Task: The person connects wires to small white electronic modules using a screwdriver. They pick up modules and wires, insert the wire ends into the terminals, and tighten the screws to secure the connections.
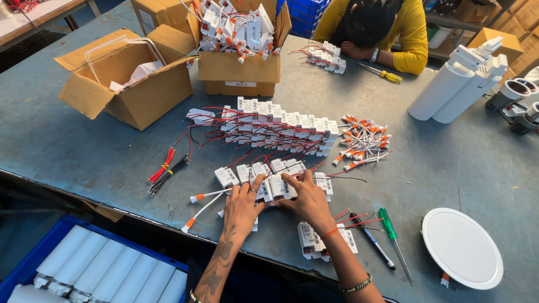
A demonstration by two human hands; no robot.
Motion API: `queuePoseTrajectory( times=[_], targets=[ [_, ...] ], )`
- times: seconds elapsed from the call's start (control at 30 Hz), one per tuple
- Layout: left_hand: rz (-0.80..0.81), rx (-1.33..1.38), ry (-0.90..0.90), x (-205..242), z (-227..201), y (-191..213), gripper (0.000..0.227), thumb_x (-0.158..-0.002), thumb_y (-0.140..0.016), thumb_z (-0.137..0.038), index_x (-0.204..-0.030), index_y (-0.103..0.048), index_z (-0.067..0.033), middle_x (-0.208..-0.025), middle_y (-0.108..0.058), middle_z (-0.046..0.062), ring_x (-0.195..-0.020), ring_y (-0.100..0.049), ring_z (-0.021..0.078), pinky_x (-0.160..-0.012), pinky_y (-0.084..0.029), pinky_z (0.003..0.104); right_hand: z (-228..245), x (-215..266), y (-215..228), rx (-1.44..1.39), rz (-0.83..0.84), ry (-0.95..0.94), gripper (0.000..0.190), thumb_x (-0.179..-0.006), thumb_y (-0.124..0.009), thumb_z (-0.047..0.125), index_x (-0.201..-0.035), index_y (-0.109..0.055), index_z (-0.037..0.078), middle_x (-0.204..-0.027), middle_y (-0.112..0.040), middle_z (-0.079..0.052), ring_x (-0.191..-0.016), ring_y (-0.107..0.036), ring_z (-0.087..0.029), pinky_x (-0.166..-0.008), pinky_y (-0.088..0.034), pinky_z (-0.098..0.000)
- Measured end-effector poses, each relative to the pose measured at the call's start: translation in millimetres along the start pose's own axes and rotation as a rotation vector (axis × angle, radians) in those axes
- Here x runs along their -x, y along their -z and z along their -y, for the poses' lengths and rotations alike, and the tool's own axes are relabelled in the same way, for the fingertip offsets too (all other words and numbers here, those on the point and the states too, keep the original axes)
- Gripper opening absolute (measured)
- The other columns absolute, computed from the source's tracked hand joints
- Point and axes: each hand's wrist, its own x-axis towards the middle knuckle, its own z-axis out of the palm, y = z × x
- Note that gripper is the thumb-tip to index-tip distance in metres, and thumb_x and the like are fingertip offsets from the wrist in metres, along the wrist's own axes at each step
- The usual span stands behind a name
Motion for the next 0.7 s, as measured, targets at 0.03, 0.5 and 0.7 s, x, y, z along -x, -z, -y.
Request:
queuePoseTrajectory(
  times=[0.03, 0.5, 0.7],
  targets=[
    [-0.051, 0.011, -0.032, 2.6, 1.0, -0.9, 0.084, -0.078, -0.082, -0.040, -0.150, -0.042, -0.0244, -0.115, -0.062, 0.011, -0.108, -0.056, 0.0328, -0.088, -0.048, 0.048, 2.9, 2.0, 2.8, 0.002, 0.025, -0.036, 0.078, -0.062, -0.092, 0.045, -0.132, -0.066, 0.025, -0.112, -0.056, -0.018, -0.086, -0.069, -0.037, -0.075, -0.057, -0.0458],
    [0.116, 0.030, 0.126, 49.7, -5.9, 33.0, 0.075, -0.084, -0.068, -0.060, -0.152, -0.048, -0.0371, -0.109, -0.059, 0.010, -0.103, -0.055, 0.0277, -0.091, -0.047, 0.042, 36.2, 52.4, 19.2, 0.139, 0.265, 0.022, 0.090, -0.063, -0.090, 0.042, -0.145, -0.053, 0.034, -0.122, -0.055, -0.010, -0.111, -0.059, -0.031, -0.088, -0.050, -0.0439],
    [-0.135, 0.142, -0.055, 53.2, -6.3, 20.3, 0.069, -0.085, -0.071, -0.043, -0.146, -0.054, -0.0156, -0.130, -0.056, 0.022, -0.122, -0.050, 0.0365, -0.099, -0.039, 0.051, 29.7, 79.4, 11.7, 0.164, 0.089, 0.125, 0.082, -0.075, -0.082, 0.043, -0.149, -0.052, 0.027, -0.125, -0.058, -0.014, -0.110, -0.057, -0.033, -0.093, -0.042, -0.0475]
  ],
)
